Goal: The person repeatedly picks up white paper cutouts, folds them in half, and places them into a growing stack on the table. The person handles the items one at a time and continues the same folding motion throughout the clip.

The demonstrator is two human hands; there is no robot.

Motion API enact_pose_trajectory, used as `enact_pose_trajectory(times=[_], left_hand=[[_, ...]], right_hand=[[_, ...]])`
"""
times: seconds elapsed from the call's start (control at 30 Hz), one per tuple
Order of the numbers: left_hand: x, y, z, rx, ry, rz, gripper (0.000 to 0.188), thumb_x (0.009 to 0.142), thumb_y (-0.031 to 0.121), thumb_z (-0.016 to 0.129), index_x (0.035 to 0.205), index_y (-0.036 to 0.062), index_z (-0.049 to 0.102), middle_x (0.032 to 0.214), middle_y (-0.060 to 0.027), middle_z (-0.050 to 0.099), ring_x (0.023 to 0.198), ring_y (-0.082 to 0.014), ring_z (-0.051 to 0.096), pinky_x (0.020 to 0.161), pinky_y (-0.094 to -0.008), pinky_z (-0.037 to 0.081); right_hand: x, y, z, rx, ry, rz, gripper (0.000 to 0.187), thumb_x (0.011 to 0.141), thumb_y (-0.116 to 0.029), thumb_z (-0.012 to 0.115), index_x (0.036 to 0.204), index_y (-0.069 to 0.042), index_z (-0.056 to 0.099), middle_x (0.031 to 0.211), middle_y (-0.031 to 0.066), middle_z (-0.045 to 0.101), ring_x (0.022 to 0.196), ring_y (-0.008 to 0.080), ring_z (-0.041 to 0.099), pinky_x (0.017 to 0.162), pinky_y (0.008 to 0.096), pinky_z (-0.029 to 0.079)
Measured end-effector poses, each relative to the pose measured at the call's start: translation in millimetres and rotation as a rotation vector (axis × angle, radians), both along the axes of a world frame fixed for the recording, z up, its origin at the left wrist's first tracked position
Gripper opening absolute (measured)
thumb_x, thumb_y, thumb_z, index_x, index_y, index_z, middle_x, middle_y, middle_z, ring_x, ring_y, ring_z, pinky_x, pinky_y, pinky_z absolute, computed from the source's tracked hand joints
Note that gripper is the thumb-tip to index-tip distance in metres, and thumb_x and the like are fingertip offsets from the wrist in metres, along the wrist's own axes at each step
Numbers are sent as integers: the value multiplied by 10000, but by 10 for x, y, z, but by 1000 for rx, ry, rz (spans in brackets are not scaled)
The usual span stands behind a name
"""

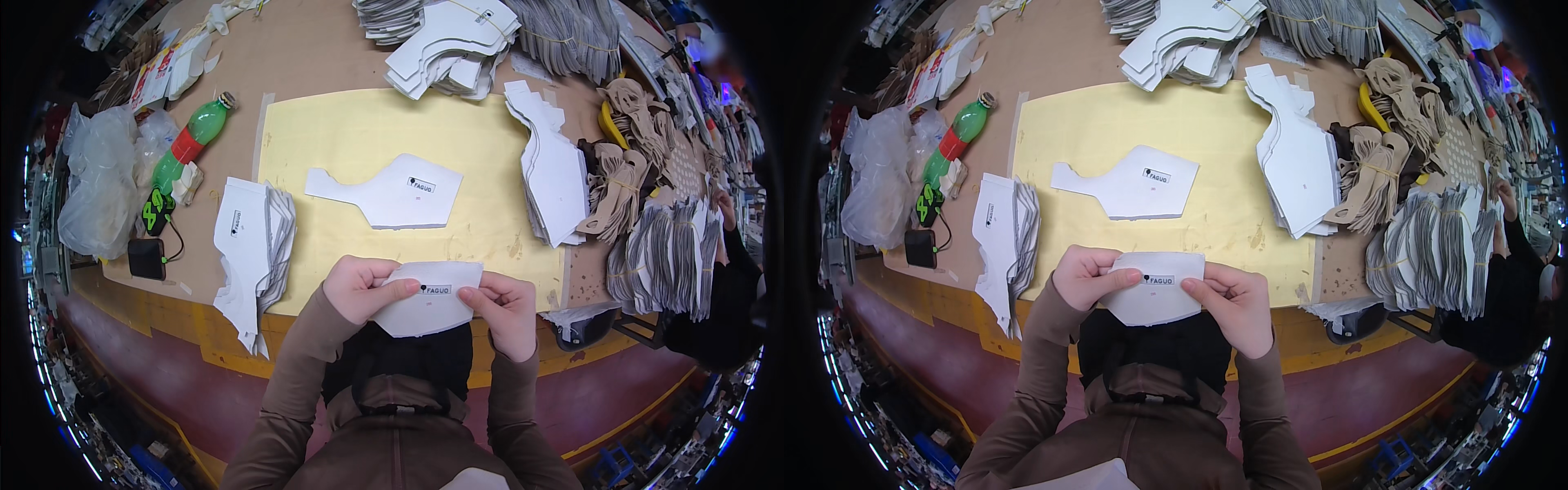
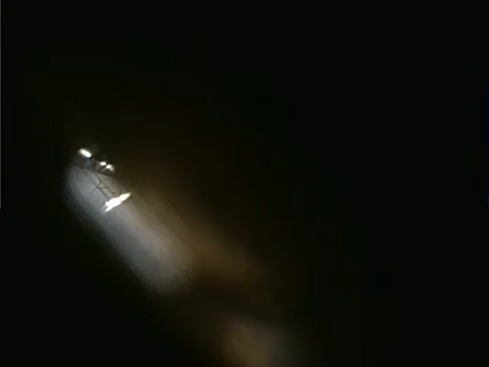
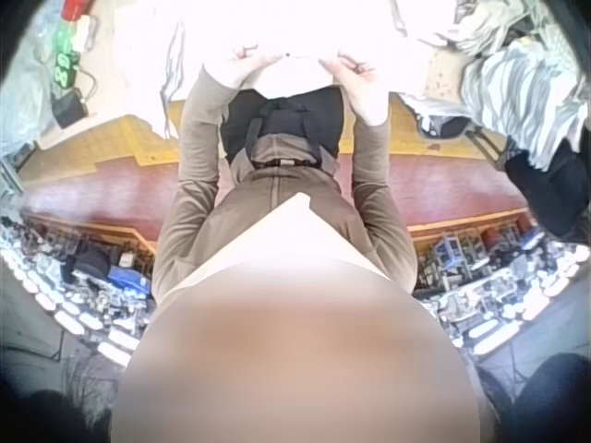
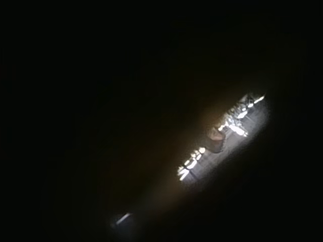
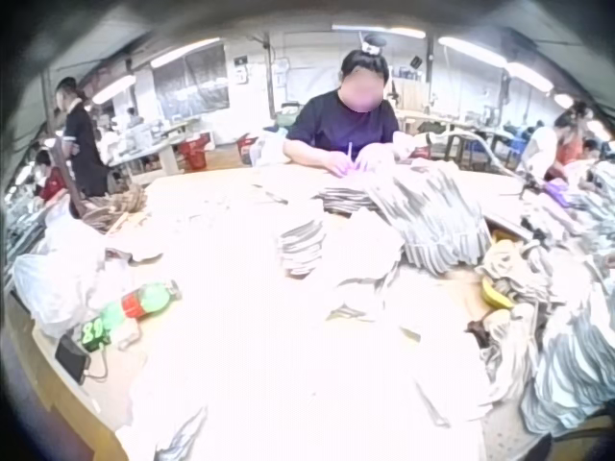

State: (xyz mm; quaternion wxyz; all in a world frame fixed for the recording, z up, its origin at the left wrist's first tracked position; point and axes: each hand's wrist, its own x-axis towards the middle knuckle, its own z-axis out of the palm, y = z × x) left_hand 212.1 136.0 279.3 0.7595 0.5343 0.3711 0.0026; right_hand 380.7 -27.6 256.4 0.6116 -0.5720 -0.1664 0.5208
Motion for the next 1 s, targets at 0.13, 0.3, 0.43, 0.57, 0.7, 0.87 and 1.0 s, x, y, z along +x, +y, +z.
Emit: enact_pose_trajectory(times=[0.13,0.3,0.43,0.57,0.7,0.87,1.0], left_hand=[[4,13,-39,-54,2,-7,272,921,129,757,1109,-64,717,851,-30,717,749,-47,626,652,-213,502],[19,-24,-77,54,-49,-42,391,867,16,771,1236,-51,660,999,-76,739,878,-88,676,762,-238,557],[39,-37,-106,87,-53,-53,412,857,5,770,1249,-43,653,1022,-85,739,903,-103,683,777,-246,566],[64,-51,-123,96,-43,-46,411,858,3,765,1249,-44,645,1013,-89,738,893,-104,685,770,-246,566],[78,-59,-125,97,-17,-46,402,862,-5,752,1245,-44,641,1006,-95,738,877,-103,685,764,-245,565],[99,-81,-150,85,-45,-11,407,864,-8,745,1254,-42,632,997,-97,739,873,-101,686,755,-243,562],[98,-71,-184,46,-67,-6,423,863,-9,745,1267,-37,623,1007,-99,738,879,-107,688,751,-244,561]], right_hand=[[-1,-11,-31,-74,-38,-1,255,931,25,674,1164,127,679,997,155,758,872,133,707,805,248,548],[-5,-18,-49,-17,25,31,267,933,2,705,1182,95,684,1017,110,750,881,96,684,789,223,549],[-55,-14,-85,-35,-7,102,276,911,-5,731,1167,87,689,1026,110,748,890,105,693,791,235,558],[-83,-4,-131,-61,14,80,276,909,-7,732,1165,86,689,1026,115,746,892,108,695,791,241,562],[-90,3,-147,-96,39,69,260,917,-8,721,1156,89,691,1016,115,746,885,108,695,789,247,567],[-65,12,-142,-108,65,93,274,924,-9,711,1176,92,678,1039,118,743,907,109,695,803,247,567],[-38,3,-151,-75,85,133,295,928,-19,713,1195,97,664,1060,114,741,923,106,694,812,248,565]])
